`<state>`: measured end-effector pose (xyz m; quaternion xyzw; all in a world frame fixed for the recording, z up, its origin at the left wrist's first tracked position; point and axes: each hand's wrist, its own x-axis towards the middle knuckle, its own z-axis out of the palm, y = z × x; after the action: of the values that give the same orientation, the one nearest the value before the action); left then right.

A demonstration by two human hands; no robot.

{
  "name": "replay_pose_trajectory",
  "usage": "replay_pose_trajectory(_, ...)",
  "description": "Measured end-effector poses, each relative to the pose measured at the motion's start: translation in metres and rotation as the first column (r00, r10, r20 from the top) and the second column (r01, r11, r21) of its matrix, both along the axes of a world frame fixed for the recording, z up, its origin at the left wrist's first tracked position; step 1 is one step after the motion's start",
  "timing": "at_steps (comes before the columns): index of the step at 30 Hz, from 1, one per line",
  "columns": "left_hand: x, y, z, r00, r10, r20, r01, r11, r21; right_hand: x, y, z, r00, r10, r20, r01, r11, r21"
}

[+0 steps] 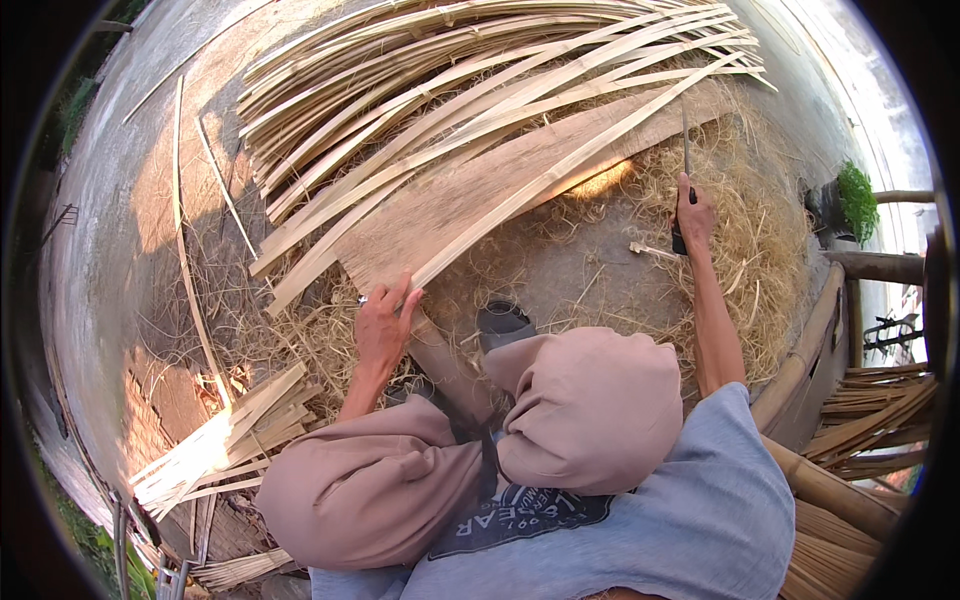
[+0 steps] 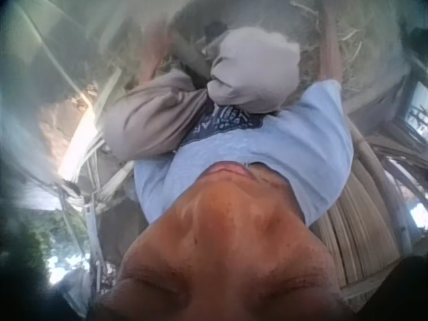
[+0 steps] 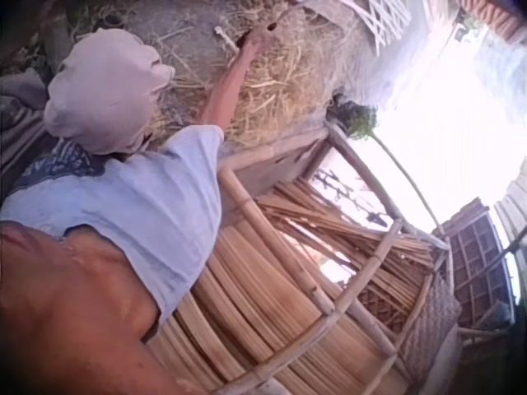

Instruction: The person sits on the ground and uses a knife to split long bamboo strips into thinner pieces. They repeatedly position the strips on a wooden board and strike them with the knife to separate them, then place the finished pieces aside.

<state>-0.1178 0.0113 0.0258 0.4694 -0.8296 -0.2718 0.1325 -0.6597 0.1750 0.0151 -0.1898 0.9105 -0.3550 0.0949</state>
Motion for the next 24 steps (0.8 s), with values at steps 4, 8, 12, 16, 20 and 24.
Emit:
replay_pose_trajectory(4,0.0,-0.053,0.042,0.936,-0.276,0.219,0.308,0.943,-0.128,0.116,0.001,0.005,0.914,0.313,0.259,-0.289,0.949,-0.125)
replay_pose_trajectory(8,-0.051,-0.127,0.125,0.918,-0.338,0.208,0.322,0.941,0.105,0.232,0.024,0.006,0.613,0.54,0.576,-0.614,0.785,-0.083)
replay_pose_trajectory(12,-0.157,-0.145,0.124,0.838,-0.475,0.267,0.422,0.876,0.234,0.309,0.003,0.006,0.325,0.897,0.299,-0.871,0.407,-0.276)
replay_pose_trajectory(16,-0.238,-0.099,0.014,0.902,-0.367,0.227,0.37,0.929,0.03,0.334,-0.036,0.028,0.09,0.861,0.5,-0.807,0.358,-0.471)
replay_pose_trajectory(20,-0.297,-0.053,-0.038,0.98,-0.123,0.159,0.15,0.973,-0.173,0.32,-0.03,0.014,0.252,0.717,0.65,-0.694,0.602,-0.396)
replay_pose_trajectory(24,-0.333,-0.048,-0.045,0.994,-0.104,0.019,0.105,0.992,-0.063,0.295,-0.031,-0.011,0.587,0.484,0.649,-0.352,0.874,-0.334)
